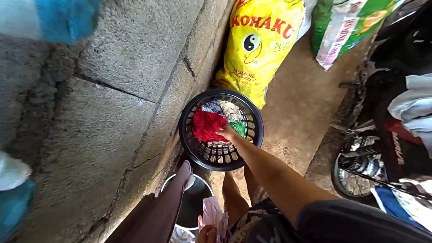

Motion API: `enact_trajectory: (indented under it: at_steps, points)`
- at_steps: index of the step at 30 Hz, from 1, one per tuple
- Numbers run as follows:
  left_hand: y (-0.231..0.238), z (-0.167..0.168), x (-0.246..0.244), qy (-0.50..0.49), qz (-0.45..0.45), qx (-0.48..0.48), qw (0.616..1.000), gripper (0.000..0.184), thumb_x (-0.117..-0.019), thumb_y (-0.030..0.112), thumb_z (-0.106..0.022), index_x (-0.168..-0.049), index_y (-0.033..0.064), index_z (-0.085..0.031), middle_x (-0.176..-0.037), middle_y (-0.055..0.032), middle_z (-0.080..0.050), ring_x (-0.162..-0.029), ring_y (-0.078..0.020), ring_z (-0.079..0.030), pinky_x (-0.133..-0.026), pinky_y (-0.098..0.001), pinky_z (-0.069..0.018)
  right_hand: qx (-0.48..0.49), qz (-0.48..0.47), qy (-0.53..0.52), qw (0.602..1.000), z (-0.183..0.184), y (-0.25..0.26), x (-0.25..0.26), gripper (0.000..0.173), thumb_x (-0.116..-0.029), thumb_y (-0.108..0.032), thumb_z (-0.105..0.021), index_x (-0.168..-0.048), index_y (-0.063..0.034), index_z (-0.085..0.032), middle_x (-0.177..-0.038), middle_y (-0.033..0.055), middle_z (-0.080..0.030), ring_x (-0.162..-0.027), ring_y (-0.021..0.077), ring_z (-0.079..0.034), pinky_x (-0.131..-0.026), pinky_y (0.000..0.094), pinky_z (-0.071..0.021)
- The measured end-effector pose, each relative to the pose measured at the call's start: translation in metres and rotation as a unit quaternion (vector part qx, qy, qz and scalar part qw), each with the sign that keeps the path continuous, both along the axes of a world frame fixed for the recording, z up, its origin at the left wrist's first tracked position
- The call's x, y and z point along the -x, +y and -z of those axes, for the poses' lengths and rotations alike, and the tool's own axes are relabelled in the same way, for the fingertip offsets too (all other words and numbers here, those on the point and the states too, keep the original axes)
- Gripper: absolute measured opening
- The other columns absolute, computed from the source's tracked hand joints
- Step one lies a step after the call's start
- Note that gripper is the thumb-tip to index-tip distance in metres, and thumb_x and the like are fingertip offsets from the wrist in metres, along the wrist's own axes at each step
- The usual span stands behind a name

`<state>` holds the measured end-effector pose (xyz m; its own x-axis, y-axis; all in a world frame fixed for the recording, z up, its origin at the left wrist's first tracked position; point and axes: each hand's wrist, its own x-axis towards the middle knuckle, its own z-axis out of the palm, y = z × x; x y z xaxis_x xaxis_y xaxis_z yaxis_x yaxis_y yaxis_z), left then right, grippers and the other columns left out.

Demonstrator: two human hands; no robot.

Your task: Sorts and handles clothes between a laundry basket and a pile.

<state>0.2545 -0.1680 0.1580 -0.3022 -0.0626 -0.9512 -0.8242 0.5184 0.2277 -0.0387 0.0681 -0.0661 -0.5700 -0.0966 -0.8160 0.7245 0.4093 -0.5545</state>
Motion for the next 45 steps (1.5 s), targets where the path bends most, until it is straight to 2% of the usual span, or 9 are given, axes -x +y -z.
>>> enact_trajectory:
  at_steps: [6,13,18,24,28,31,34,39,45]
  points:
    - [0.002,-0.012,0.035,0.058,0.063,-0.013,0.996,0.040,-0.1056,0.031,-0.054,-0.128,0.0006,-0.066,-0.115,-0.0217,-0.071,-0.109,-0.0337,-0.067,-0.099,-0.0566,-0.0497,0.226,0.090,0.054,0.968,-0.140,0.037,-0.043,0.039,-0.1025,-0.016,-0.060,-0.136,0.0032,-0.058,-0.141,0.0165,-0.059,-0.128,0.0201,-0.058,-0.110,0.0381,-0.0468]
    - [0.018,-0.021,0.090,0.123,0.208,-0.051,0.969,0.040,-0.1067,0.024,-0.051,-0.128,-0.0077,-0.063,-0.118,-0.0282,-0.068,-0.113,-0.0405,-0.065,-0.102,-0.0592,-0.0475,0.270,0.267,0.220,0.899,-0.310,0.184,-0.089,0.037,-0.0979,-0.022,-0.055,-0.124,0.0010,-0.065,-0.129,0.0078,-0.067,-0.117,0.0169,-0.064,-0.105,0.0388,-0.0508]
    - [0.033,-0.016,0.120,0.115,0.252,-0.051,0.959,0.042,-0.1072,0.028,-0.050,-0.129,-0.0055,-0.063,-0.121,-0.0265,-0.068,-0.114,-0.0385,-0.064,-0.102,-0.0580,-0.0470,0.141,0.353,0.358,0.853,-0.402,0.318,-0.167,0.060,-0.0930,-0.058,-0.060,-0.133,-0.0129,-0.064,-0.122,0.0029,-0.070,-0.107,0.0185,-0.068,-0.095,0.0417,-0.0571]
    - [0.048,-0.014,0.141,0.108,0.305,-0.051,0.945,0.043,-0.1072,0.031,-0.050,-0.129,-0.0031,-0.064,-0.123,-0.0250,-0.068,-0.120,-0.0378,-0.063,-0.106,-0.0588,-0.0443,-0.147,0.465,0.406,0.773,-0.481,0.487,-0.238,0.031,-0.1023,-0.032,-0.049,-0.126,-0.0153,-0.059,-0.111,-0.0065,-0.068,-0.096,0.0061,-0.066,-0.089,0.0282,-0.0558]
    - [0.050,-0.016,0.145,0.106,0.313,-0.040,0.943,0.042,-0.1075,0.031,-0.050,-0.128,-0.0030,-0.065,-0.124,-0.0253,-0.068,-0.120,-0.0382,-0.063,-0.106,-0.0588,-0.0441,-0.328,0.621,0.332,0.630,-0.471,0.551,-0.252,0.056,-0.0910,-0.032,-0.073,-0.141,-0.0138,-0.055,-0.140,0.0038,-0.057,-0.124,0.0142,-0.055,-0.100,0.0391,-0.0481]
    - [0.050,-0.018,0.148,0.107,0.304,-0.031,0.946,0.042,-0.1075,0.030,-0.050,-0.128,-0.0035,-0.065,-0.122,-0.0260,-0.067,-0.118,-0.0384,-0.063,-0.105,-0.0586,-0.0447,-0.383,0.626,0.289,0.615,-0.435,0.541,-0.238,0.061,-0.0939,-0.028,-0.068,-0.147,-0.0058,-0.049,-0.146,0.0135,-0.052,-0.127,0.0207,-0.053,-0.104,0.0427,-0.0458]
    - [0.047,-0.016,0.145,0.104,0.292,-0.025,0.951,0.042,-0.1075,0.032,-0.051,-0.128,-0.0018,-0.066,-0.119,-0.0243,-0.069,-0.115,-0.0372,-0.065,-0.102,-0.0585,-0.0462,-0.359,0.573,0.244,0.695,-0.393,0.497,-0.213,0.055,-0.1017,-0.025,-0.059,-0.150,-0.0032,-0.046,-0.152,0.0192,-0.049,-0.137,0.0285,-0.049,-0.111,0.0493,-0.0413]
    - [0.040,-0.015,0.136,0.060,0.267,-0.014,0.962,0.044,-0.1076,0.037,-0.051,-0.132,0.0024,-0.064,-0.124,-0.0212,-0.068,-0.119,-0.0354,-0.064,-0.105,-0.0578,-0.0460,-0.300,0.386,0.165,0.857,-0.302,0.408,-0.162,0.047,-0.1055,-0.024,-0.054,-0.145,0.0010,-0.051,-0.141,0.0302,-0.054,-0.129,0.0427,-0.054,-0.107,0.0630,-0.0416]
    - [0.027,-0.009,0.111,0.026,0.199,-0.008,0.980,0.044,-0.1075,0.038,-0.050,-0.133,0.0044,-0.063,-0.125,-0.0201,-0.068,-0.119,-0.0341,-0.064,-0.105,-0.0572,-0.0467,-0.162,0.066,0.099,0.980,-0.193,0.266,-0.087,0.038,-0.1078,-0.026,-0.054,-0.139,-0.0049,-0.060,-0.136,0.0209,-0.063,-0.124,0.0398,-0.062,-0.106,0.0616,-0.0465]
